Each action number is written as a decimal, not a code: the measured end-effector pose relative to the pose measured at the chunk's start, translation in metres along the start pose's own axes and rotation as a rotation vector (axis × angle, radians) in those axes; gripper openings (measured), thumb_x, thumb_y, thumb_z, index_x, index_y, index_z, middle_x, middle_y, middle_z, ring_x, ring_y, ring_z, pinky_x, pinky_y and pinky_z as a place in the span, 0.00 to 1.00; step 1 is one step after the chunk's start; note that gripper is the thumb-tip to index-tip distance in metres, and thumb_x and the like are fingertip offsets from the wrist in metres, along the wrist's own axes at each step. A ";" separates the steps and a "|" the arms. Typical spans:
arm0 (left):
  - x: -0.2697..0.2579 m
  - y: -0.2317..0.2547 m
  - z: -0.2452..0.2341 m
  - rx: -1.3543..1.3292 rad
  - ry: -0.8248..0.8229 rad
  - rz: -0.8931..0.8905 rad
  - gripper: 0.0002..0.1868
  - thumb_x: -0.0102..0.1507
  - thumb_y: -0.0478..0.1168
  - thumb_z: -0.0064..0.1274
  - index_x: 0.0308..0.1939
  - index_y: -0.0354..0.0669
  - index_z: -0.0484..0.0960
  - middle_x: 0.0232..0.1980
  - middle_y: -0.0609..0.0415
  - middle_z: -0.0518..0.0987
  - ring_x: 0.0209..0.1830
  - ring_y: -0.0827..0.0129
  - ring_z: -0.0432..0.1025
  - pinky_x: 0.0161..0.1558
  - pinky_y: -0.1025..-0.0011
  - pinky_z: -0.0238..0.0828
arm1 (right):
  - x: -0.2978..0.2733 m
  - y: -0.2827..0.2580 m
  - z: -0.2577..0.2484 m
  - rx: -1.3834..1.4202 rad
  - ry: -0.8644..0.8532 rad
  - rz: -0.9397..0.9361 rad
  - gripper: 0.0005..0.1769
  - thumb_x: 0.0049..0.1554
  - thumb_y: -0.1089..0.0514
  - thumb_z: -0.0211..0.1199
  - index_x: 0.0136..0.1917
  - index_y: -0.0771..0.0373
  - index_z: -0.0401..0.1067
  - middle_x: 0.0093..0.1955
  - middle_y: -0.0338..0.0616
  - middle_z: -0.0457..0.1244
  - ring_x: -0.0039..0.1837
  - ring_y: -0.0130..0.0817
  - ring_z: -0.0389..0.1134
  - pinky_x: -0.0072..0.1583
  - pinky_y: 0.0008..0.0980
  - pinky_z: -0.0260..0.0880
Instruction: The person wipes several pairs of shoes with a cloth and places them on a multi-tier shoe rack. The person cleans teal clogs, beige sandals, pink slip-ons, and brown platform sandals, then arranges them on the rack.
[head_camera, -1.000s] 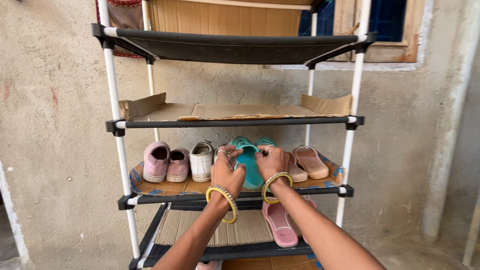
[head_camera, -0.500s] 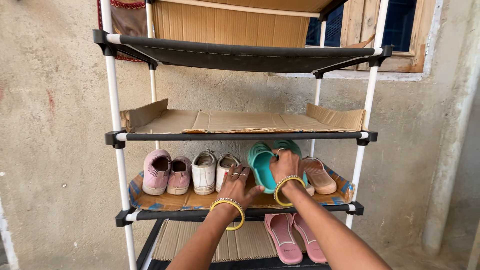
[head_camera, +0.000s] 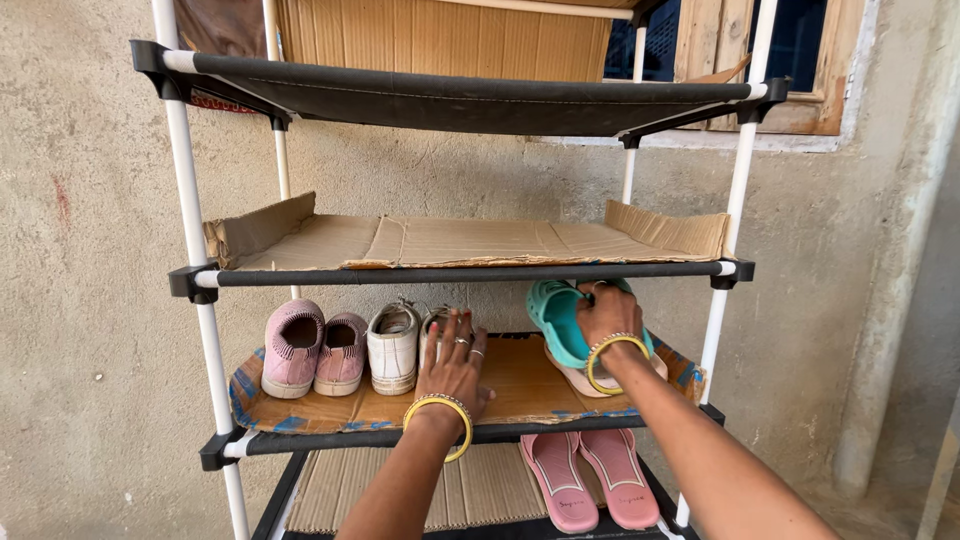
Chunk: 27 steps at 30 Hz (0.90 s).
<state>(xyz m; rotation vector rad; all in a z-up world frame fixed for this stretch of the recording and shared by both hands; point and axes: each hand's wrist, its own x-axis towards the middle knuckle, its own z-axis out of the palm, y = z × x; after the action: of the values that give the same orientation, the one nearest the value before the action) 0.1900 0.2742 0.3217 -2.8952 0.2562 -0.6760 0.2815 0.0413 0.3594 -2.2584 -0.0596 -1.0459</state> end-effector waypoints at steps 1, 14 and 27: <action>0.001 0.000 0.000 -0.026 -0.016 -0.007 0.52 0.63 0.61 0.54 0.80 0.44 0.44 0.85 0.45 0.34 0.84 0.56 0.20 0.78 0.51 0.14 | 0.002 0.004 0.001 -0.001 -0.013 0.001 0.16 0.56 0.58 0.61 0.57 0.55 0.80 0.52 0.61 0.70 0.53 0.58 0.72 0.60 0.48 0.72; 0.008 -0.006 0.024 -0.202 0.066 -0.141 0.51 0.62 0.57 0.54 0.80 0.41 0.43 0.85 0.48 0.35 0.84 0.59 0.22 0.79 0.54 0.19 | -0.008 0.045 0.012 -0.189 -0.008 -0.117 0.29 0.52 0.53 0.67 0.67 0.54 0.72 0.62 0.56 0.66 0.63 0.57 0.66 0.66 0.49 0.65; 0.010 -0.004 0.026 -0.203 0.061 -0.156 0.48 0.64 0.58 0.50 0.79 0.42 0.45 0.84 0.50 0.38 0.84 0.59 0.25 0.79 0.55 0.21 | -0.015 0.021 -0.017 -0.189 -0.231 0.020 0.24 0.57 0.53 0.65 0.67 0.46 0.73 0.57 0.58 0.69 0.60 0.56 0.71 0.63 0.49 0.71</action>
<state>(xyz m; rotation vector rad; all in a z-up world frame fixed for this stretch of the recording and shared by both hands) 0.2111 0.2790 0.3040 -3.1169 0.1131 -0.8087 0.2661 0.0180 0.3461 -2.5378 -0.0368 -0.8046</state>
